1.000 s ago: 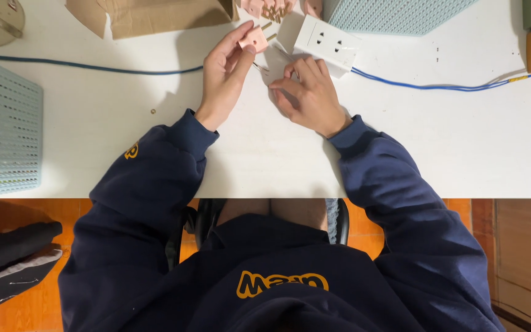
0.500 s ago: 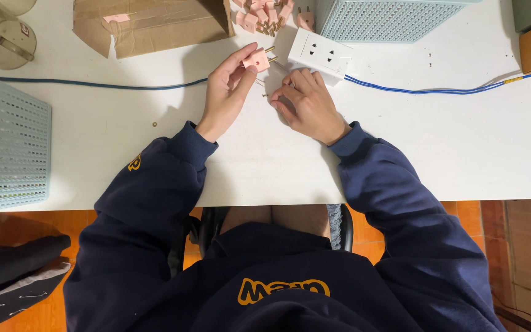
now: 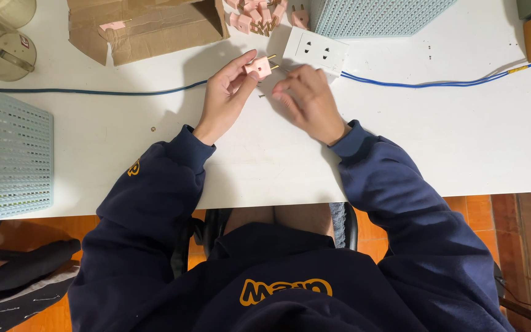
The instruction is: The person assembles electrical plugs by inserting wires into the terminals and tightening them with a screwdriver. They handle multiple pink plug bodies and a white power strip, securing the connections on a white table.
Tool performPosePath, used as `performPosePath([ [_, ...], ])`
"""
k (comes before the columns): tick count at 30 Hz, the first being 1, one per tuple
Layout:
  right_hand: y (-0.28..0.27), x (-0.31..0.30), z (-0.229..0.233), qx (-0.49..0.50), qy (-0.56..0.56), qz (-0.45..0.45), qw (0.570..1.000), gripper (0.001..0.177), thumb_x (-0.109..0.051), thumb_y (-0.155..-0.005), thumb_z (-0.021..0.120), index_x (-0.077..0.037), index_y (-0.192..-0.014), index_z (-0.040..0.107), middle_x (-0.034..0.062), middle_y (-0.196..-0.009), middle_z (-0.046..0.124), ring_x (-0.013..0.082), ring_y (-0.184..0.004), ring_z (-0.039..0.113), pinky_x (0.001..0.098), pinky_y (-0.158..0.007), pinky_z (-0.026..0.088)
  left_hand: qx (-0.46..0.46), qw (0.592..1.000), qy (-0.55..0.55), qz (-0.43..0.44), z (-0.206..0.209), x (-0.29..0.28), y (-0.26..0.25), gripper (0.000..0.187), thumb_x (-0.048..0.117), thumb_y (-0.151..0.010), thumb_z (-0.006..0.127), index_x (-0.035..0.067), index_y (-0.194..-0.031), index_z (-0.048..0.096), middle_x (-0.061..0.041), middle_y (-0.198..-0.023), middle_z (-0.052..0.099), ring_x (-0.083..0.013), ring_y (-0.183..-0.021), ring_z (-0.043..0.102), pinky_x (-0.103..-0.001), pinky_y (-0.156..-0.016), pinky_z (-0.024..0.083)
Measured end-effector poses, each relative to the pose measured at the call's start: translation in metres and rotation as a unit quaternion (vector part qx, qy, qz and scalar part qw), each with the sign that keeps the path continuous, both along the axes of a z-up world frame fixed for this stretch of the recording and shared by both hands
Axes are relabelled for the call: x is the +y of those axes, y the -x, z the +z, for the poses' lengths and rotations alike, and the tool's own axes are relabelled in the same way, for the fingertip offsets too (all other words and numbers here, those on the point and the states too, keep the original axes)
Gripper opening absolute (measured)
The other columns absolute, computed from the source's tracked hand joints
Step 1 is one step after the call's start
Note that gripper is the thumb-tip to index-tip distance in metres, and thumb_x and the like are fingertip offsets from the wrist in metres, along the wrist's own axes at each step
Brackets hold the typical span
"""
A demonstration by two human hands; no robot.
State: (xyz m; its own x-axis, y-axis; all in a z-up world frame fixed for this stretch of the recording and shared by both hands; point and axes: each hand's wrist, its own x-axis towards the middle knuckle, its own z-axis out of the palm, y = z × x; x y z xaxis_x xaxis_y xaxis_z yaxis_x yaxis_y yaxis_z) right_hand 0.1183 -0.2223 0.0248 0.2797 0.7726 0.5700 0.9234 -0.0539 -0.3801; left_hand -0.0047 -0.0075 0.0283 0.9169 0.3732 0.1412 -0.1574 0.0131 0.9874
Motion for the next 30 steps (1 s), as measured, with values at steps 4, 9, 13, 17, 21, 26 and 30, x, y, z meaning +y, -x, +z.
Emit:
performPosePath([
  [4, 0.002, 0.001, 0.003, 0.043, -0.05, -0.052, 0.996, 0.017, -0.021, -0.123, 0.069, -0.007, -0.125, 0.078, 0.0082, -0.113, 0.057, 0.0301, -0.11, 0.057, 0.0424, -0.097, 0.038, 0.008, 0.999, 0.001, -0.032, 0.008, -0.007, 0.004, 0.05, 0.025, -0.114, 0.073, 0.004, -0.158, 0.064, -0.012, -0.142, 0.082, -0.0177, -0.129, 0.081, -0.028, -0.119, 0.058],
  [9, 0.003, 0.002, 0.011, -0.045, -0.071, -0.051, 0.995, 0.013, -0.018, -0.123, 0.072, -0.006, -0.121, 0.078, 0.0087, -0.109, 0.063, 0.0297, -0.104, 0.058, 0.0426, -0.089, 0.038, 0.058, 0.992, 0.061, -0.094, 0.006, -0.014, 0.002, 0.062, 0.025, -0.107, 0.079, -0.005, -0.157, 0.062, -0.01, -0.136, 0.083, -0.0153, -0.127, 0.078, -0.03, -0.108, 0.067],
  [13, 0.003, 0.002, 0.016, -0.103, -0.065, -0.049, 0.991, 0.014, -0.019, -0.123, 0.073, -0.008, -0.123, 0.081, 0.0083, -0.104, 0.051, 0.029, -0.095, 0.051, 0.0427, -0.084, 0.036, 0.058, 0.992, 0.046, -0.103, 0.003, -0.012, 0.003, 0.056, 0.022, -0.108, 0.078, -0.003, -0.157, 0.065, -0.011, -0.148, 0.078, -0.0144, -0.124, 0.079, -0.028, -0.1, 0.067],
  [17, 0.003, 0.0, 0.024, -0.126, -0.062, -0.03, 0.99, 0.023, -0.025, -0.124, 0.067, -0.013, -0.123, 0.087, 0.0085, -0.109, 0.053, 0.0307, -0.096, 0.051, 0.0447, -0.086, 0.036, 0.048, 0.993, 0.042, -0.103, 0.005, -0.008, 0.005, 0.052, 0.025, -0.111, 0.075, 0.002, -0.157, 0.066, -0.009, -0.134, 0.083, -0.0155, -0.123, 0.08, -0.03, -0.102, 0.066],
  [21, 0.003, -0.001, 0.029, -0.155, -0.066, -0.033, 0.985, 0.028, -0.028, -0.125, 0.064, -0.012, -0.124, 0.088, 0.0109, -0.114, 0.057, 0.0317, -0.099, 0.055, 0.0461, -0.086, 0.038, 0.025, 0.993, 0.05, -0.108, 0.007, -0.009, 0.006, 0.047, 0.021, -0.114, 0.071, 0.004, -0.157, 0.065, -0.011, -0.134, 0.084, -0.0207, -0.123, 0.083, -0.033, -0.107, 0.065],
  [26, 0.014, 0.004, 0.026, 0.074, -0.106, -0.086, 0.988, 0.024, -0.021, -0.119, 0.075, -0.004, -0.135, 0.08, 0.0113, -0.117, 0.056, 0.0286, -0.11, 0.06, 0.0401, -0.101, 0.048, 0.004, 0.996, 0.0, -0.093, 0.027, -0.014, 0.012, 0.043, 0.023, -0.115, 0.069, 0.004, -0.153, 0.065, -0.014, -0.149, 0.077, -0.0189, -0.137, 0.074, -0.032, -0.125, 0.058],
  [30, 0.01, 0.007, 0.015, 0.213, -0.075, -0.079, 0.971, 0.02, -0.024, -0.119, 0.075, -0.005, -0.116, 0.079, 0.0048, -0.109, 0.055, 0.0213, -0.102, 0.057, 0.0337, -0.093, 0.047, -0.039, 0.995, -0.011, -0.095, 0.021, -0.014, 0.011, 0.036, 0.02, -0.118, 0.068, 0.012, -0.152, 0.06, -0.017, -0.143, 0.081, -0.0189, -0.132, 0.075, -0.032, -0.123, 0.056],
])
